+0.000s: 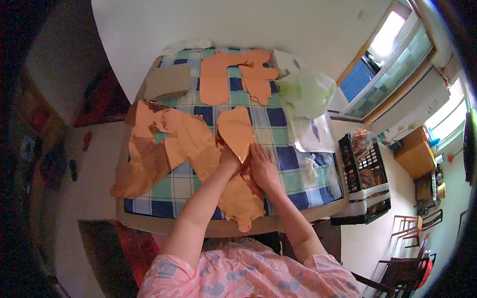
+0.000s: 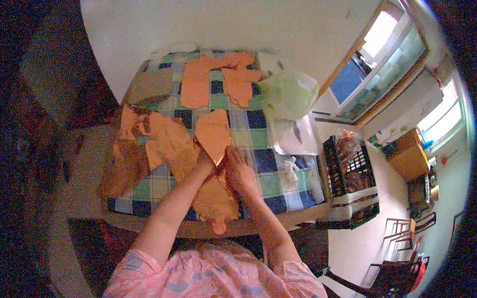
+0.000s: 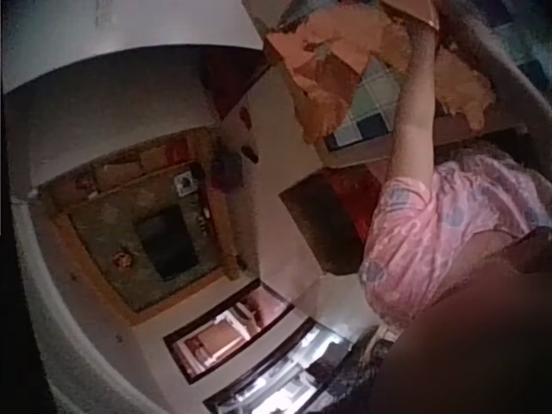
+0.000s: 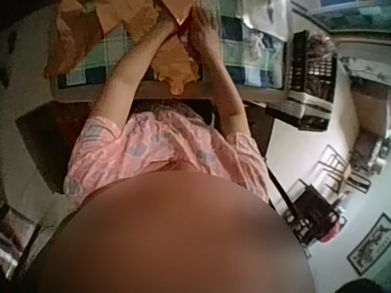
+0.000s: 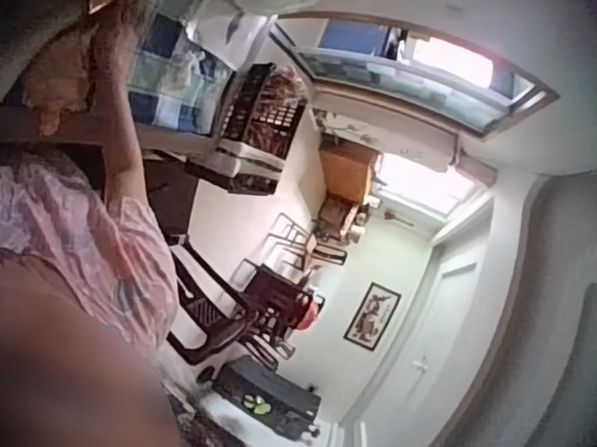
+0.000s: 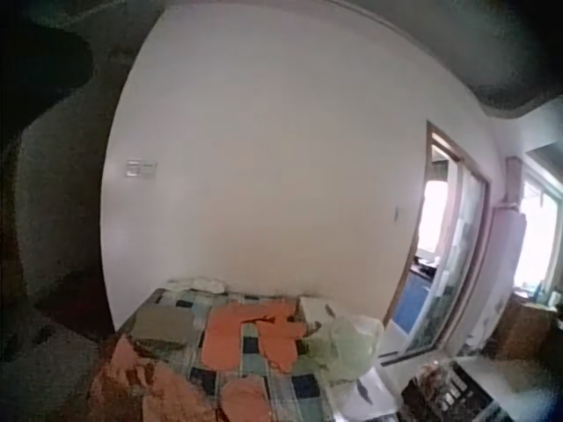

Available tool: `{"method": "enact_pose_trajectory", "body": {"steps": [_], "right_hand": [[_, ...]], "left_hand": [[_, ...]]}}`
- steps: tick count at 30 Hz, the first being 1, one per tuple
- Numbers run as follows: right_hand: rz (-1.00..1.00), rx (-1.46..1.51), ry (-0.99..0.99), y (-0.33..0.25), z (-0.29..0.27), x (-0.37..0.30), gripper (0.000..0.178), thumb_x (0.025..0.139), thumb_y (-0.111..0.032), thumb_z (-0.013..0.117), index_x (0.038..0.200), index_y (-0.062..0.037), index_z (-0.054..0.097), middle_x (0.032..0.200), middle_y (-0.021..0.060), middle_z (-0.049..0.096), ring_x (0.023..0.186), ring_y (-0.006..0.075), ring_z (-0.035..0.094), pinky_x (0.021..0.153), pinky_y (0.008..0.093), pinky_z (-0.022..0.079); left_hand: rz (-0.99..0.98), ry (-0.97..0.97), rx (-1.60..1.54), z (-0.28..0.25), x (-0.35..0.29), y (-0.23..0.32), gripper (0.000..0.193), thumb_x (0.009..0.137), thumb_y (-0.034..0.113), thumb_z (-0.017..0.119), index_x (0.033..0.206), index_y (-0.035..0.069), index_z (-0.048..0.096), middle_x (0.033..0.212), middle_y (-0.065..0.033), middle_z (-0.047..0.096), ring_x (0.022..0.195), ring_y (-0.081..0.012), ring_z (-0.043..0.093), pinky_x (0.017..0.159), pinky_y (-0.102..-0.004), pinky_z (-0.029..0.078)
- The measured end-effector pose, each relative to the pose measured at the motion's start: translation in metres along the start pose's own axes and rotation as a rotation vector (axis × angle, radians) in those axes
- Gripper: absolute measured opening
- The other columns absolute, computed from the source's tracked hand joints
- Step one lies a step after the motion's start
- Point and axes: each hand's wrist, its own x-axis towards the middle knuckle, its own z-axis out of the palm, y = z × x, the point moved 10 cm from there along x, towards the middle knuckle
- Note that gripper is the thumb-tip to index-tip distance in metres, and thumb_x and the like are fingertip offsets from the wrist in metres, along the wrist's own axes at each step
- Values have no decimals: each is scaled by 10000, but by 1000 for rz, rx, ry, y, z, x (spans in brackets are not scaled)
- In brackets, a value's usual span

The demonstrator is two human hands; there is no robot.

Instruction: Folding deflated foil balloons onto a flat piece of cardboard.

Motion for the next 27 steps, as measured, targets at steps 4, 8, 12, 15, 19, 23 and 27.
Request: {"method": "enact_pose_trajectory", "body": {"steps": [4,8,12,15,19,23,27], "right_hand": [[-50,10,1,-16,-2,0,590,856,-149,470,1412,-41,306,1453,141,346,1342,302,324,1115,488,198],[-58,4,-13,-18,6,0,617,859,-164,471,1433,-56,273,1458,133,338,1352,292,310,1113,482,204],[-110,-27,40,-32,-1,0,485,910,-175,474,1372,-53,389,1417,129,398,1332,271,348,1090,460,252],[-72,-126,72,-17,-10,-8,463,911,-195,471,1347,-44,422,1410,129,409,1331,271,351,1085,463,259],[-69,-52,48,-21,-5,-3,454,905,-190,465,1330,-32,438,1412,133,406,1336,281,342,1084,467,256],[-80,-18,31,-19,4,0,458,896,-175,458,1325,-18,439,1409,145,406,1338,305,332,1092,474,241],[-115,21,33,-29,-1,-2,457,903,-171,442,1330,-10,427,1408,156,402,1336,311,328,1101,472,229]], "left_hand": [[-8,79,61,25,0,-29,512,917,357,421,1365,110,397,1408,-146,402,1298,-317,367,1073,-387,283],[-111,-73,4,78,-5,-77,518,916,361,408,1365,102,400,1417,-144,390,1303,-330,354,1075,-385,281],[-177,4,-312,42,9,-92,448,926,252,437,1320,40,424,1356,-153,447,1275,-312,384,1070,-382,290],[-225,371,-394,-53,19,-43,374,921,144,453,1269,7,458,1275,-144,512,1228,-286,434,1063,-368,305],[-33,326,-276,-66,-2,-6,353,881,87,446,1219,4,503,1208,-159,555,1170,-325,479,1034,-422,336],[289,131,27,-21,-9,38,388,855,89,472,1232,5,504,1240,-164,541,1185,-343,462,1036,-470,326],[149,-56,240,10,-14,5,424,877,151,428,1283,39,480,1335,-131,479,1293,-295,376,1079,-472,262]]}}
